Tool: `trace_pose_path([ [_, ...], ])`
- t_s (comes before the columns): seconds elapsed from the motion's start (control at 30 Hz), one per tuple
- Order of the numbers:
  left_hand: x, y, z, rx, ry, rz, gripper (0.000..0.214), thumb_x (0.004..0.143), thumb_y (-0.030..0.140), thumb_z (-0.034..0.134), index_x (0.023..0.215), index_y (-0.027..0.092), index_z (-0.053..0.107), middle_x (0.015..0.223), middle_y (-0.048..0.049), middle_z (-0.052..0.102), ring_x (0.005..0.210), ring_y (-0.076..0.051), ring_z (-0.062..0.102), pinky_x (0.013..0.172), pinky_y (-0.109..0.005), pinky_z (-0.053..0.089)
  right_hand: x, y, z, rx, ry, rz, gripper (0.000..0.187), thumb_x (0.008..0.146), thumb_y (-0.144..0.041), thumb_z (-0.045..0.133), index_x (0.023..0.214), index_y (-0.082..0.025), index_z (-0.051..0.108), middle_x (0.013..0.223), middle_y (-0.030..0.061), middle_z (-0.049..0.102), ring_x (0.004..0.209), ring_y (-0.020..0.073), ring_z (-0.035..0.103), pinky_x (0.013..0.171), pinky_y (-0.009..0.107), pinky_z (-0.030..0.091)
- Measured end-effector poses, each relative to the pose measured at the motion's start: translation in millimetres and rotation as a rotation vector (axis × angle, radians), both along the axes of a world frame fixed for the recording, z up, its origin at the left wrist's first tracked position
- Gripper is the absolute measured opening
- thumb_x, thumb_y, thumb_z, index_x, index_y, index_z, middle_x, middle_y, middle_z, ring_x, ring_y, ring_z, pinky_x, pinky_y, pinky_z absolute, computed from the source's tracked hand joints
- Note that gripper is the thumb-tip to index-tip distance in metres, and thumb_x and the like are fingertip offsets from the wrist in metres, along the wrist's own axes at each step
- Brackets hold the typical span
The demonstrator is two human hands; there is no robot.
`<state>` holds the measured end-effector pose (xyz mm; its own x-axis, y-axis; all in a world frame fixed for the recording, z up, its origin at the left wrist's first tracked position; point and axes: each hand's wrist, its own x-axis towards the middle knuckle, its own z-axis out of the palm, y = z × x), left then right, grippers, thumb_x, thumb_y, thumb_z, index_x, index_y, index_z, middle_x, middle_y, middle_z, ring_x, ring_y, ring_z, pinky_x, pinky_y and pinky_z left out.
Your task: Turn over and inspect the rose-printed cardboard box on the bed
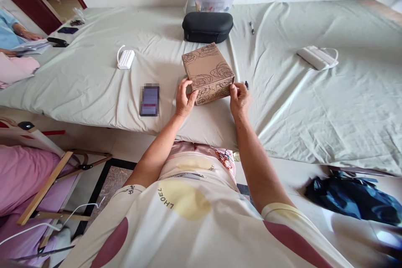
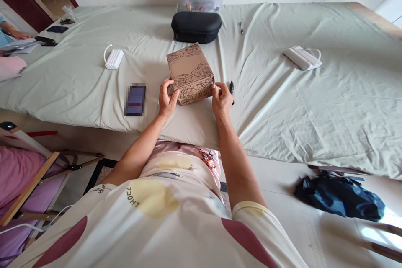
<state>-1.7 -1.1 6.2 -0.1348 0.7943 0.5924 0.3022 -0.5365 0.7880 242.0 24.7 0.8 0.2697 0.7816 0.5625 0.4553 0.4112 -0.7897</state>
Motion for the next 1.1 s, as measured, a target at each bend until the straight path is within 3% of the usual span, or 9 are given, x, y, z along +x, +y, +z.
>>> trace_pose_path([
  [0.17, -5, 6, -4.2, -0.009, -0.087, 0.030, 0.074, 0.094, 0.079, 0.051, 0.144, 0.024, 0.051, 0.145, -0.0137, 0.057, 0.147, -0.029, 0.049, 0.127, -0.045, 0.037, -3, 3, -6.3, -0.036, 0.028, 0.072, 0.051, 0.093, -0.070, 0.063, 0.109, -0.023, 0.069, 0.069, -0.0037, 0.061, 0.059, 0.0131, 0.060, 0.063, 0.028, 0.056],
  [0.3, -5, 9, -5.4, -0.074, -0.144, -0.058, 0.072, 0.094, 0.076, 0.053, 0.147, 0.027, 0.047, 0.143, -0.0132, 0.059, 0.142, -0.028, 0.056, 0.122, -0.047, 0.044, -7, 4, -4.8, -0.056, 0.123, 0.152, 0.047, 0.096, -0.067, 0.062, 0.114, -0.024, 0.064, 0.080, -0.0021, 0.068, 0.061, 0.0121, 0.066, 0.057, 0.025, 0.056],
  [0.5, -2, 9, -9.5, -0.215, -0.202, -0.157, 0.075, 0.085, 0.076, 0.068, 0.140, 0.028, 0.051, 0.134, -0.0111, 0.066, 0.119, -0.028, 0.072, 0.099, -0.045, 0.064, -4, 7, 1.9, 0.030, 0.266, 0.207, 0.047, 0.094, -0.067, 0.065, 0.119, -0.028, 0.060, 0.080, -0.0034, 0.066, 0.071, 0.0146, 0.072, 0.051, 0.022, 0.053],
  [0.63, 0, 10, -13.2, -0.269, -0.238, -0.160, 0.076, 0.079, 0.078, 0.072, 0.132, 0.025, 0.055, 0.128, -0.0114, 0.068, 0.107, -0.028, 0.075, 0.089, -0.043, 0.069, -5, 10, 0.1, -0.002, 0.287, 0.246, 0.050, 0.090, -0.071, 0.067, 0.113, -0.027, 0.060, 0.082, -0.0024, 0.068, 0.068, 0.0134, 0.071, 0.050, 0.021, 0.051],
  [0.77, -1, 10, -11.5, -0.247, -0.291, -0.147, 0.073, 0.079, 0.079, 0.072, 0.123, 0.024, 0.056, 0.114, -0.0095, 0.070, 0.100, -0.024, 0.075, 0.081, -0.039, 0.069, -16, 2, -0.6, -0.105, 0.130, 0.325, 0.056, 0.084, -0.074, 0.072, 0.106, -0.025, 0.060, 0.078, -0.0018, 0.069, 0.064, 0.0139, 0.067, 0.055, 0.024, 0.052],
  [0.93, -3, 11, -9.2, -0.236, -0.331, -0.143, 0.064, 0.085, 0.078, 0.066, 0.118, 0.024, 0.056, 0.099, -0.0054, 0.067, 0.095, -0.020, 0.073, 0.080, -0.037, 0.068, -29, -16, 6.6, -0.172, -0.212, 0.380, 0.048, 0.083, -0.068, 0.075, 0.085, -0.023, 0.058, 0.072, 0.0001, 0.067, 0.066, 0.0156, 0.061, 0.067, 0.029, 0.052],
  [1.1, -9, 11, -10.3, -0.221, -0.153, 0.005, 0.055, 0.094, 0.073, 0.058, 0.113, 0.022, 0.061, 0.108, -0.0095, 0.070, 0.108, -0.023, 0.071, 0.099, -0.041, 0.060, -32, -24, 12.1, -0.126, -0.291, 0.384, 0.044, 0.087, -0.063, 0.071, 0.078, -0.024, 0.052, 0.067, -0.0009, 0.061, 0.061, 0.0142, 0.052, 0.064, 0.029, 0.046],
])
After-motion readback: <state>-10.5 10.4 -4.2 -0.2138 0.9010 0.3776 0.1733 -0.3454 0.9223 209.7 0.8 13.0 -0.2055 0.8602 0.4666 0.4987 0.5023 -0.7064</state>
